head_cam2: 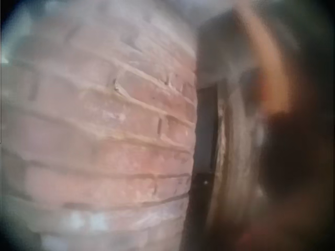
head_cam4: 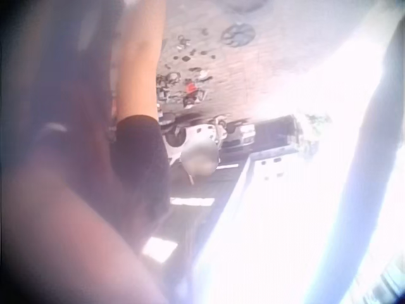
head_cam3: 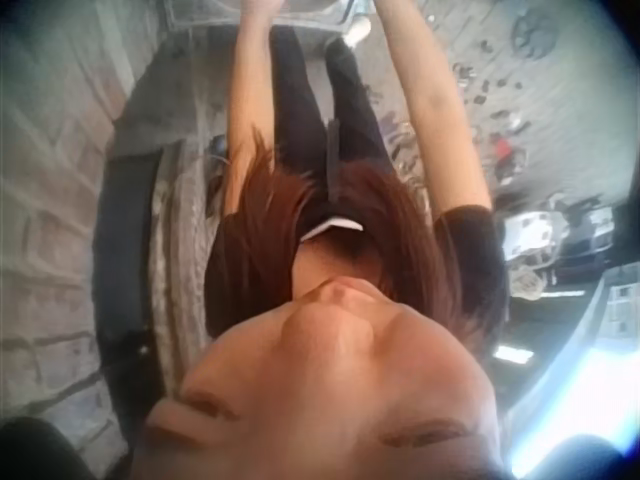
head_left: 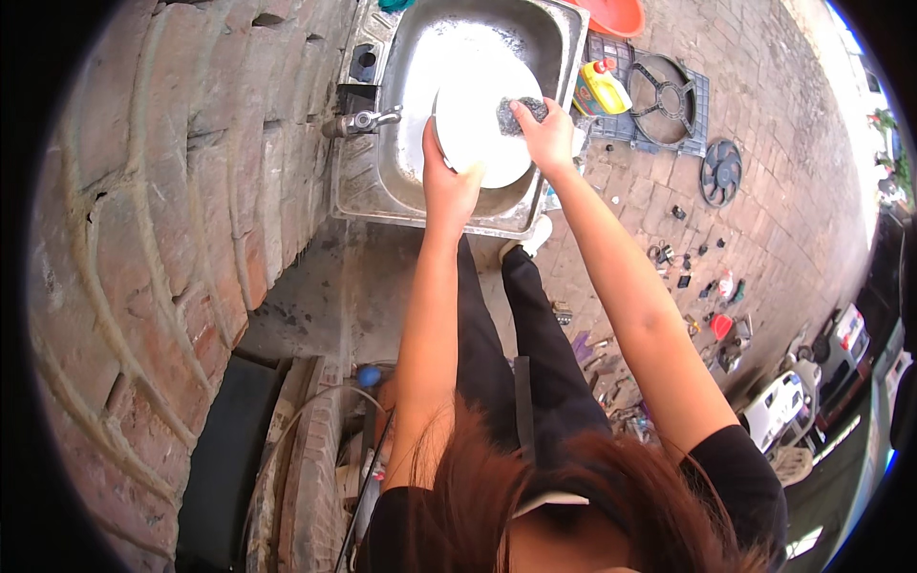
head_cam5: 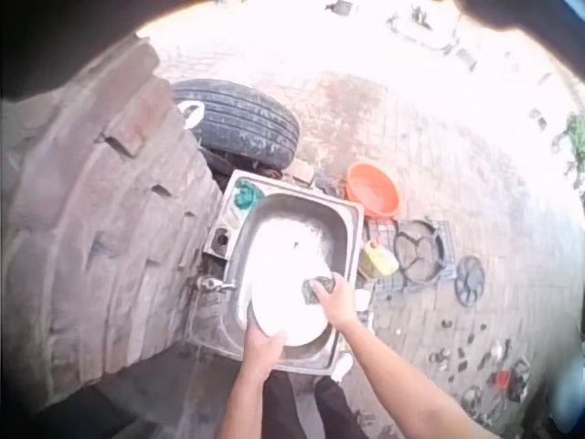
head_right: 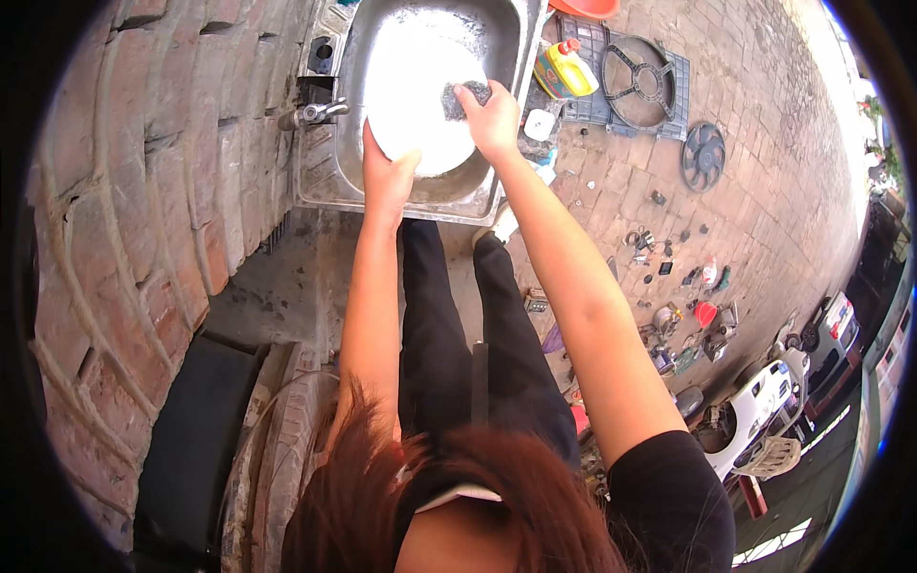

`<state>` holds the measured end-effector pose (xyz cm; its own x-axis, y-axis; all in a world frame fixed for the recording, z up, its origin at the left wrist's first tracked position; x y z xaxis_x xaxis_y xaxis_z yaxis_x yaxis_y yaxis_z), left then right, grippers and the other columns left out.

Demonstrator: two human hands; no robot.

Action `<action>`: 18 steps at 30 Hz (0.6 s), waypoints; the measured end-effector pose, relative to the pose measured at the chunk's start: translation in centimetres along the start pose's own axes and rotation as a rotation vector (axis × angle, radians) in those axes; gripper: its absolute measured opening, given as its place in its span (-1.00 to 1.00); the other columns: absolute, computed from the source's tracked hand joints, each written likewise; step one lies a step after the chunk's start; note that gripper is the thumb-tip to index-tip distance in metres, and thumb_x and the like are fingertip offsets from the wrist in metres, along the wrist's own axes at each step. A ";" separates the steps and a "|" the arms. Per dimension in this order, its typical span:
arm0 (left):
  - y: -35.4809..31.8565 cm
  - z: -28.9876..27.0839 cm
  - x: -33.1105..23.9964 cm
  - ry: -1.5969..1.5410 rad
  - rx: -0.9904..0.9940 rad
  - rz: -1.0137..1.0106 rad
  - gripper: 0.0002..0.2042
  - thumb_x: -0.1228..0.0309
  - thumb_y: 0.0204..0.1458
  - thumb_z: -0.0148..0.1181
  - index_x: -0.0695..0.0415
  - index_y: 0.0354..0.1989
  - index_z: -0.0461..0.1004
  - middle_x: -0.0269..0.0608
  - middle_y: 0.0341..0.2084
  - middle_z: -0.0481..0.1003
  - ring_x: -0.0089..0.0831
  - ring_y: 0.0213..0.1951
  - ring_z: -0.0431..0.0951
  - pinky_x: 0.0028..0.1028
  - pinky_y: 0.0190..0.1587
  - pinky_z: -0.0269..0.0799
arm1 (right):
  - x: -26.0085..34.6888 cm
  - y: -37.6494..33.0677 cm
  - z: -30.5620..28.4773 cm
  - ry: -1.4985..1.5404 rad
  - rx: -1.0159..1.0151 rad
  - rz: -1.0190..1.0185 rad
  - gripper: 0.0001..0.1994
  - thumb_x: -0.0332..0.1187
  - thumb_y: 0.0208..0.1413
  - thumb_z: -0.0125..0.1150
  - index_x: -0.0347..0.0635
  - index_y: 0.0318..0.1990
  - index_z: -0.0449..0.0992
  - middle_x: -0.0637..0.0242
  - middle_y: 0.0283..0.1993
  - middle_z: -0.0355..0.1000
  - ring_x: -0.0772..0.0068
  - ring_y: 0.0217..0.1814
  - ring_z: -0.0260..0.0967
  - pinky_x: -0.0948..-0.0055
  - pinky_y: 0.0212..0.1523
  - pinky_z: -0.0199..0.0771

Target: The person scrubs a white bowl with a steel wool pad under running water at an outdoor sink, then rinses it. They move indoors to place the bowl on a counter, retrieve a ladle and chopsticks, return to the sink to wash them, and place them back on the counter. Finally, they scrub a small white cup with the steel wool pad.

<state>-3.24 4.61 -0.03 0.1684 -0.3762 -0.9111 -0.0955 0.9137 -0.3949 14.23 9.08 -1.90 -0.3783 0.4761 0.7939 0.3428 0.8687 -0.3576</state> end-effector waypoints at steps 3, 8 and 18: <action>-1.6 1.8 1.9 0.066 -0.274 0.147 -0.34 0.68 -0.20 -0.03 0.30 0.21 -0.01 0.08 0.07 0.24 -0.17 0.14 0.26 -0.35 0.17 0.13 | -4.2 -4.3 3.2 0.214 -0.167 0.202 -0.69 -0.30 -0.08 0.31 -0.40 -0.28 0.49 0.12 -0.33 0.51 0.30 -0.28 0.46 0.35 -0.17 0.40; -0.6 -0.5 3.7 -0.071 -0.062 -0.099 -0.50 0.70 -0.18 -0.06 0.36 0.06 0.16 0.03 -0.03 0.32 -0.27 0.03 0.35 -0.42 0.09 0.21 | -1.0 -0.7 0.6 -0.099 -0.034 -0.095 -0.69 -0.27 -0.07 0.28 -0.41 -0.30 0.48 -0.01 -0.39 0.49 0.12 -0.31 0.49 0.34 -0.27 0.42; -1.9 -0.2 2.8 0.076 -0.253 0.060 -0.51 0.71 -0.16 -0.10 0.35 0.06 0.14 0.03 -0.05 0.31 -0.21 0.03 0.34 -0.38 0.11 0.18 | -2.2 -1.2 1.7 -0.003 0.054 -0.040 -0.71 -0.29 0.00 0.24 -0.40 -0.28 0.48 0.04 -0.40 0.49 0.23 -0.32 0.48 0.33 -0.27 0.40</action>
Point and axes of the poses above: each hand's wrist, its own y-axis towards the middle knuckle, its own z-axis out of the palm, x = y × z, the point moved 6 cm from there along y, towards the middle knuckle
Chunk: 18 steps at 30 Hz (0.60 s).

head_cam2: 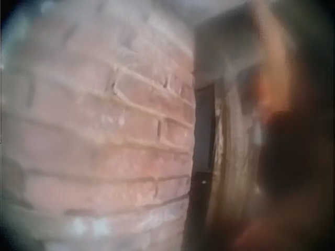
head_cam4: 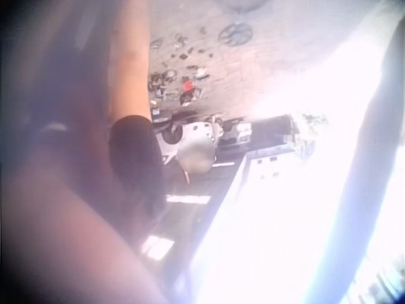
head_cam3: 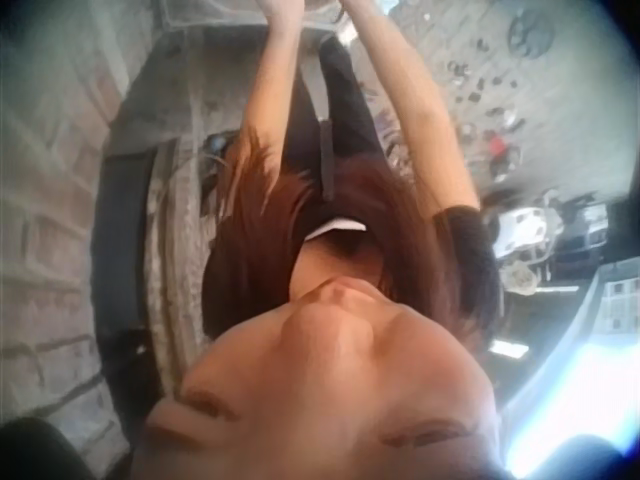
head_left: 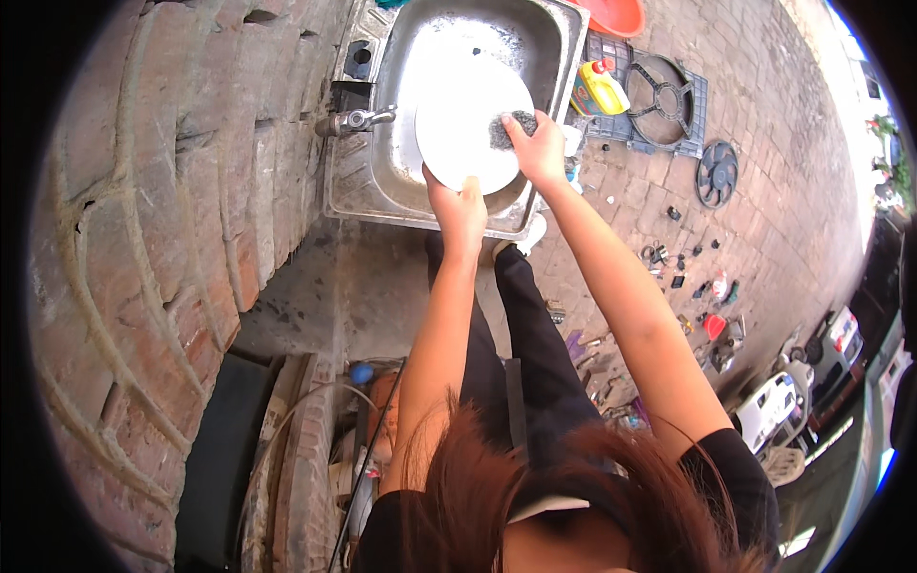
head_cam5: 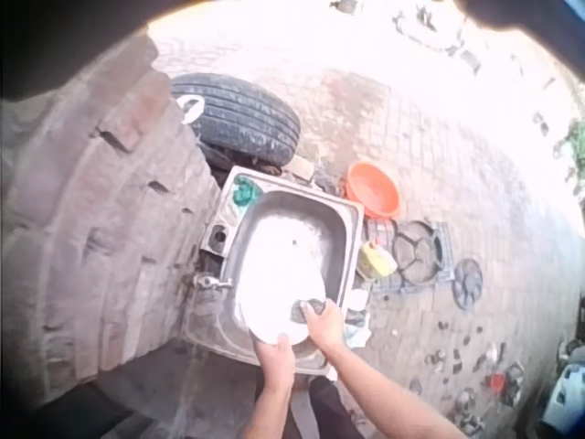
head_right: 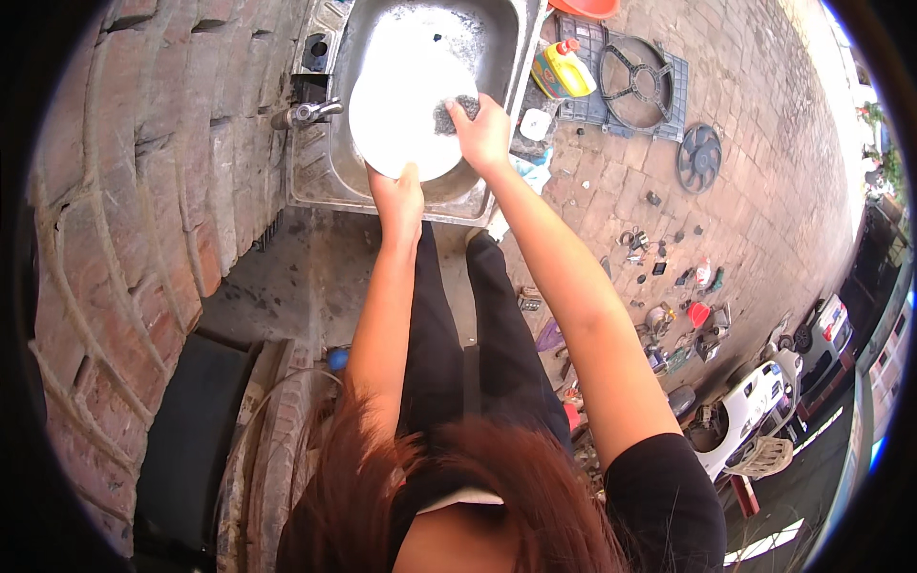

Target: The person scrubs a white bowl with a steel wool pad under running water at an outdoor sink, then rinses it. They move indoors to place the bowl on a counter, retrieve a ladle and chopsticks, return to the sink to wash them, and place them back on the counter. Finally, they scrub a small white cup with the steel wool pad.

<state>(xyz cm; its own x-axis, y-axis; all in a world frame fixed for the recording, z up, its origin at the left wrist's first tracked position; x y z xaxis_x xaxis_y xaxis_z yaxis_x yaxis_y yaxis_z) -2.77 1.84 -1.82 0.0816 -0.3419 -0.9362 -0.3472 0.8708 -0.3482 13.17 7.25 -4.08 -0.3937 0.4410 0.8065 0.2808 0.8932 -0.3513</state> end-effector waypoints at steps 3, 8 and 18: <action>0.3 0.2 -1.2 -0.149 0.150 -0.299 -0.53 0.70 -0.14 -0.11 0.34 0.06 0.15 -0.02 -0.09 0.34 -0.27 0.00 0.36 -0.41 0.09 0.21 | 2.3 2.1 -2.2 -0.078 0.033 -0.106 -0.70 -0.28 0.02 0.22 -0.40 -0.25 0.47 0.01 -0.38 0.49 0.20 -0.34 0.49 0.36 -0.28 0.41; -0.1 0.6 0.0 -0.146 -0.087 -0.137 -0.50 0.73 -0.14 -0.17 0.34 0.09 0.09 0.00 -0.01 0.26 -0.24 0.05 0.31 -0.40 0.13 0.15 | -2.3 -4.0 1.8 0.208 -0.029 0.178 -0.69 -0.32 -0.06 0.27 -0.42 -0.25 0.47 0.01 -0.31 0.49 0.12 -0.20 0.46 0.28 -0.12 0.38; 0.3 2.1 -1.0 -0.101 -0.103 -0.043 -0.44 0.74 -0.13 -0.20 0.30 0.16 0.01 0.04 0.04 0.23 -0.21 0.11 0.27 -0.40 0.16 0.10 | 0.4 -3.0 0.0 0.174 -0.036 0.229 -0.69 -0.37 -0.02 0.21 -0.43 -0.18 0.41 0.07 -0.25 0.47 0.33 -0.19 0.44 0.38 -0.16 0.39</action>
Point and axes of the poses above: each hand's wrist, its own y-axis towards the middle knuckle, its own z-axis out of the palm, x = y × z, the point moved 6 cm from there along y, towards the middle knuckle
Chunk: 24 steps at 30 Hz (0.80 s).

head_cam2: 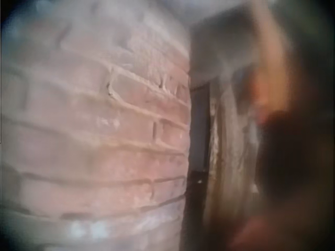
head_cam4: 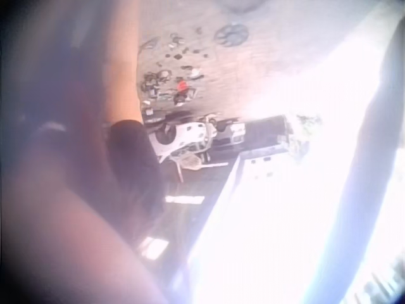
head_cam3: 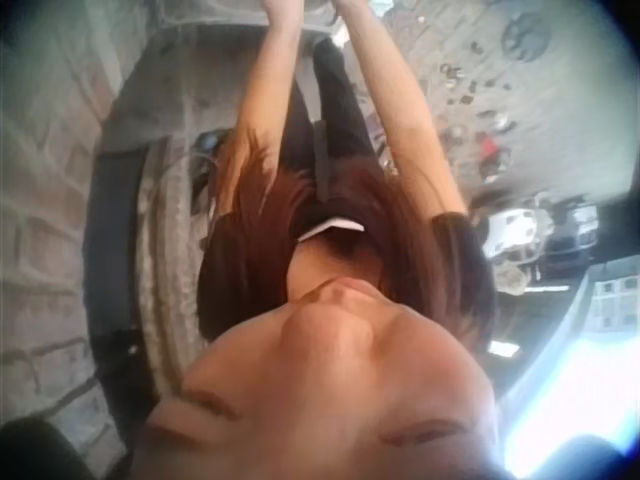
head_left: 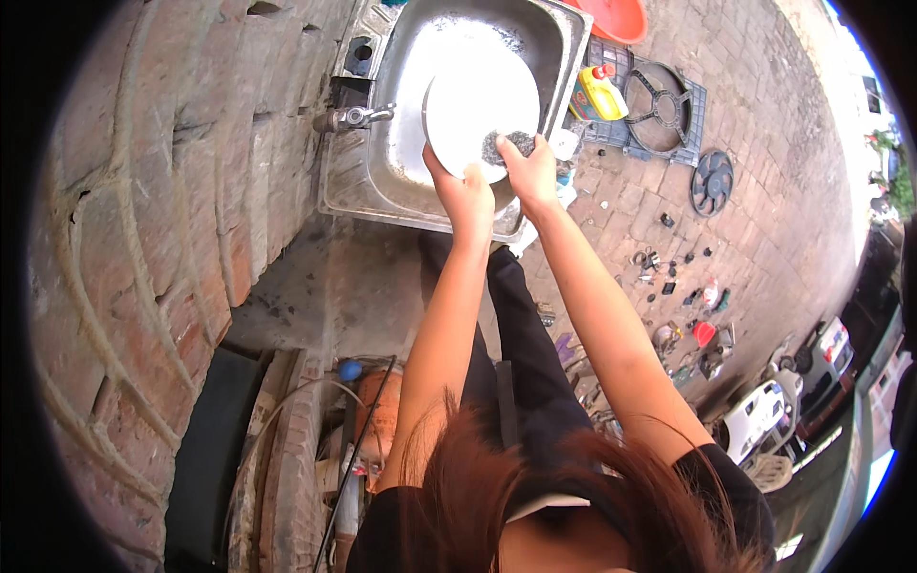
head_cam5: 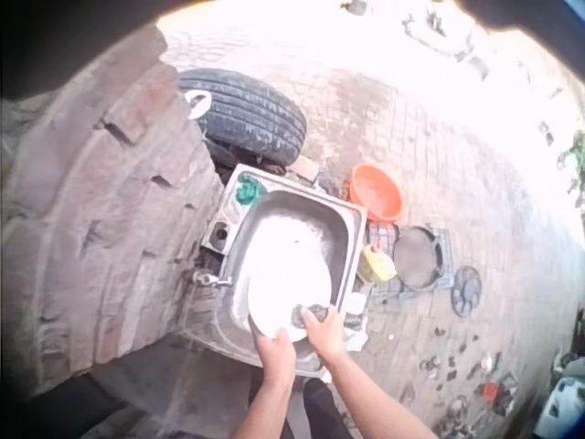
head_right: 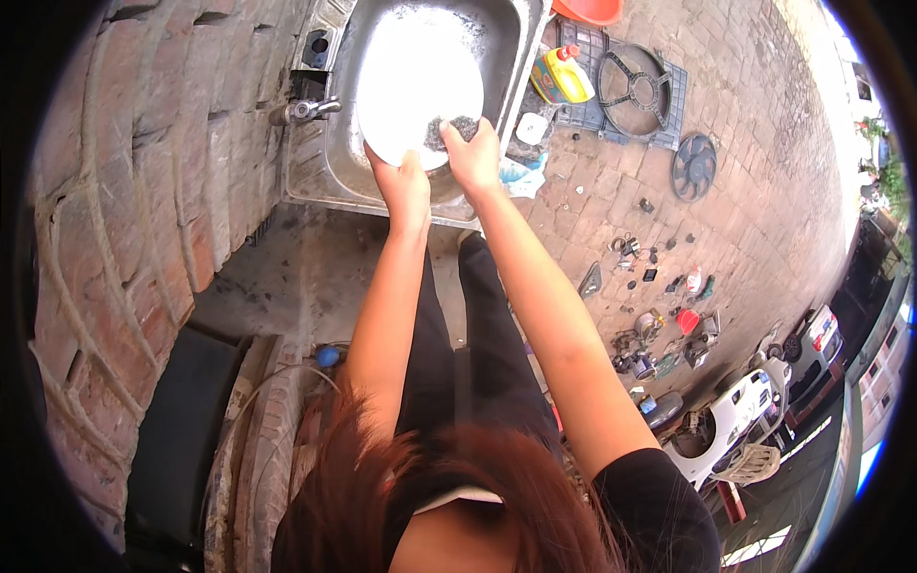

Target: The person scrubs a white bowl with a steel wool pad under running water at an outdoor sink, then rinses it. They move indoors to place the bowl on a counter, retrieve a ladle and chopsticks, return to the sink to wash them, and place them back on the counter. Finally, they scrub a small white cup with the steel wool pad.

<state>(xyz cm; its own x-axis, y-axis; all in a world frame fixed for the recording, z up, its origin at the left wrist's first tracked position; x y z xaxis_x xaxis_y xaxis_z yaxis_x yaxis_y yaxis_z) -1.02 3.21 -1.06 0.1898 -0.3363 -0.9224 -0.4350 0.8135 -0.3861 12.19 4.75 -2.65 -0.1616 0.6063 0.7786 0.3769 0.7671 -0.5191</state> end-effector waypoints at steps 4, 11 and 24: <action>0.3 0.4 0.2 -0.097 0.016 -0.060 -0.43 0.75 -0.14 -0.21 0.30 0.17 0.02 0.04 0.04 0.23 -0.22 0.11 0.26 -0.39 0.16 0.10 | -1.2 1.9 -0.1 0.096 0.134 -0.051 -0.74 -0.41 -0.02 0.16 -0.42 -0.20 0.43 0.12 -0.28 0.49 0.36 -0.21 0.44 0.42 -0.15 0.39; 0.9 1.2 0.6 -0.034 0.060 -0.119 -0.44 0.73 -0.16 -0.18 0.32 0.15 0.06 0.03 0.02 0.27 -0.24 0.10 0.28 -0.41 0.16 0.11 | 0.9 4.2 -1.4 -0.034 0.043 -0.234 -0.70 -0.38 -0.03 0.23 -0.40 -0.18 0.41 0.04 -0.28 0.47 0.26 -0.20 0.45 0.37 -0.15 0.38; -1.3 1.3 0.6 0.092 0.061 0.023 -0.31 0.70 -0.21 -0.06 0.24 0.23 -0.04 0.01 0.10 0.22 -0.25 0.17 0.22 -0.42 0.15 0.16 | -2.3 1.1 -1.8 0.116 -0.032 -0.064 -0.75 -0.38 0.02 0.17 -0.45 -0.24 0.43 0.14 -0.37 0.47 0.43 -0.34 0.40 0.44 -0.29 0.39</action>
Point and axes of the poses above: each hand's wrist, its own y-axis towards the middle knuckle, its own z-axis out of the palm, x = y × z, the point moved 6 cm from there along y, towards the middle knuckle
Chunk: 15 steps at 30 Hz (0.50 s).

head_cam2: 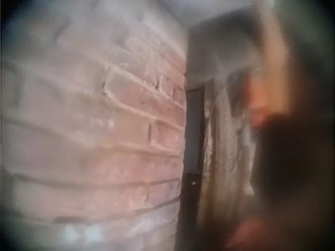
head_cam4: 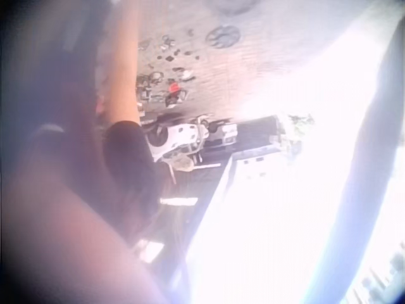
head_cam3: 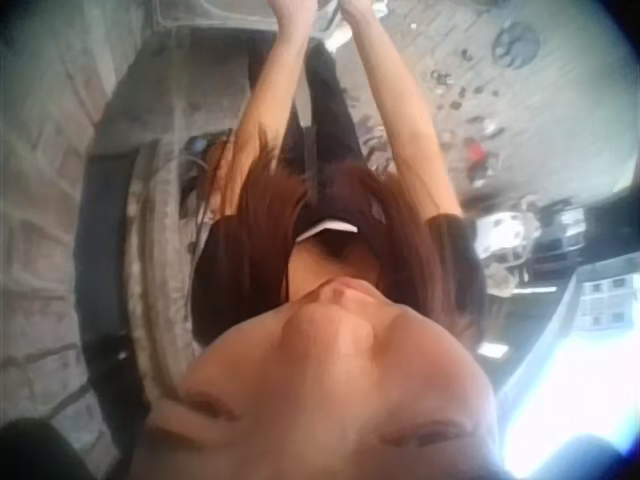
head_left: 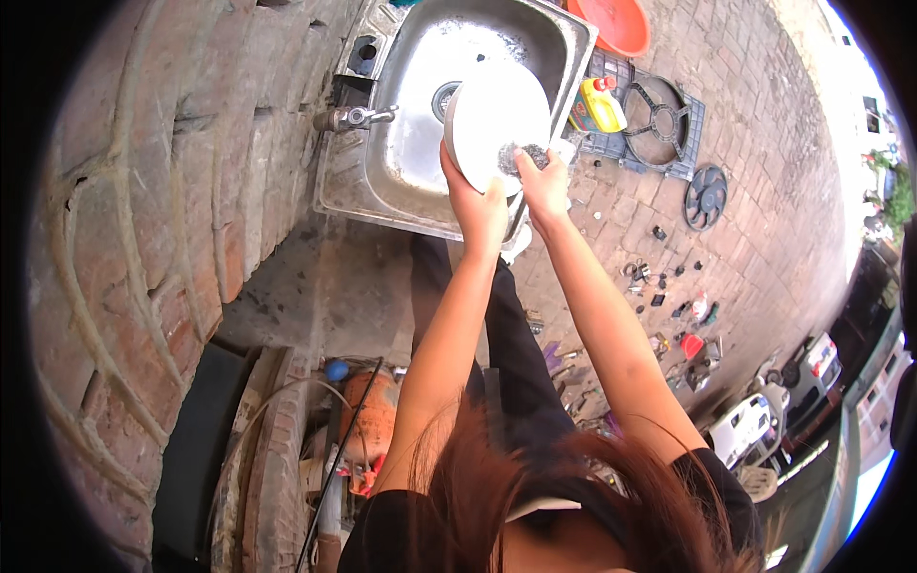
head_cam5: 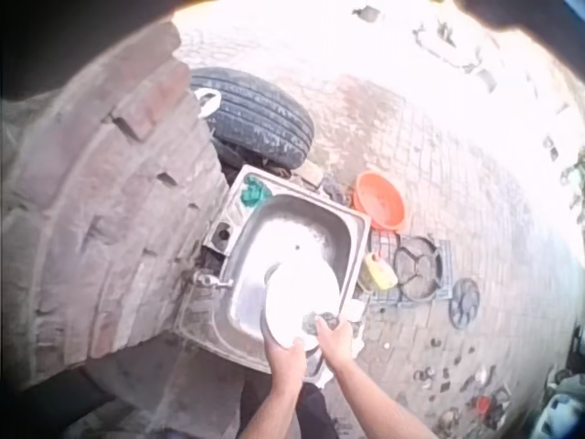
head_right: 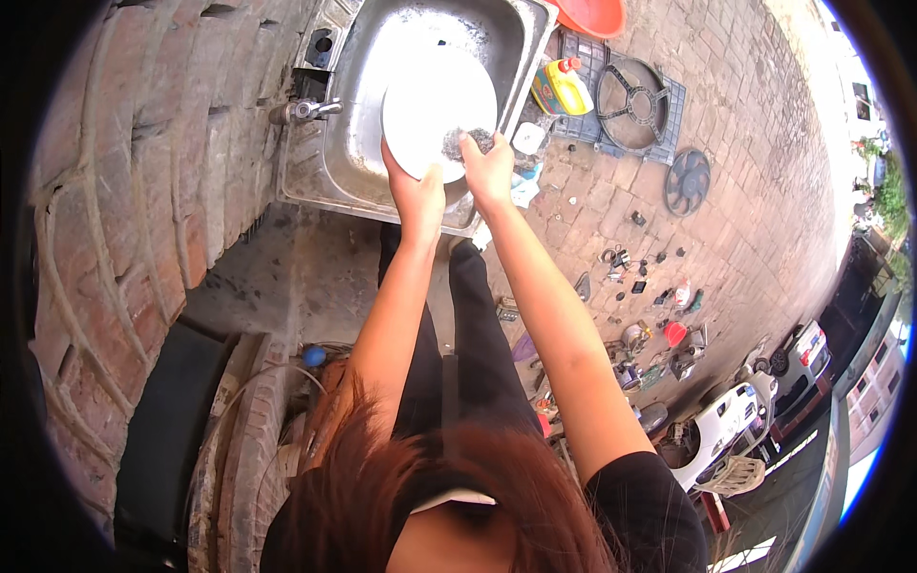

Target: The person scrubs a white bowl with a steel wool pad under running water at an outdoor sink, then rinses it. They move indoors to place the bowl on a counter, retrieve a ladle and chopsticks, return to the sink to wash them, and place them back on the counter. Finally, they scrub a small white cup with the steel wool pad.

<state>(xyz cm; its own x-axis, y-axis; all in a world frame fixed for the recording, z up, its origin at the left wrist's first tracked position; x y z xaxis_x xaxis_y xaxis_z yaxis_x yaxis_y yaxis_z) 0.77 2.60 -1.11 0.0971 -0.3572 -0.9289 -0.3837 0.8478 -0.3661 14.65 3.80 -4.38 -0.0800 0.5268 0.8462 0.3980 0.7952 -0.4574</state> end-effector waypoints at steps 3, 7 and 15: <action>-0.1 -0.3 0.5 -0.072 0.052 -0.092 -0.37 0.73 -0.15 -0.09 0.25 0.21 0.00 0.02 0.08 0.23 -0.27 0.15 0.25 -0.42 0.14 0.17 | -0.3 0.2 -0.5 -0.187 0.076 -0.037 -0.71 -0.36 0.01 0.19 -0.46 -0.22 0.42 0.05 -0.33 0.48 0.29 -0.30 0.45 0.40 -0.25 0.39; 1.5 -1.4 -0.6 0.038 0.365 -0.238 -0.49 0.70 -0.11 -0.08 0.29 0.12 0.11 -0.02 -0.03 0.35 -0.30 0.03 0.38 -0.42 0.06 0.29 | 6.3 6.1 -1.1 -0.586 0.431 -0.507 -0.73 -0.30 0.03 0.20 -0.34 -0.23 0.42 -0.02 -0.42 0.45 0.05 -0.35 0.46 0.31 -0.33 0.42; 3.6 0.6 -1.8 0.177 0.682 -0.371 -0.49 0.69 -0.12 -0.09 0.30 0.12 0.13 -0.03 -0.02 0.35 -0.32 0.01 0.40 -0.44 0.07 0.28 | 11.2 7.0 3.5 -1.111 0.822 -0.985 -0.64 -0.14 0.08 0.12 -0.20 -0.09 0.36 0.09 -0.35 0.47 0.05 -0.30 0.45 0.27 -0.29 0.42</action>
<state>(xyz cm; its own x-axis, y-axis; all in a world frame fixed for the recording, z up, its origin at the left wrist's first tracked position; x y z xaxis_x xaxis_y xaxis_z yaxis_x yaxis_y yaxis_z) -0.23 6.54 -0.84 -0.0614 -0.6720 -0.7380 0.2975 0.6935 -0.6562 13.34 16.35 0.91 -0.6867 -0.5693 0.4521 -0.7056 0.6715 -0.2262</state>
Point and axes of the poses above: each hand's wrist, its own y-axis towards the middle knuckle, its own z-axis out of the palm, x = y × z, the point moved 6 cm from there along y, towards the middle knuckle
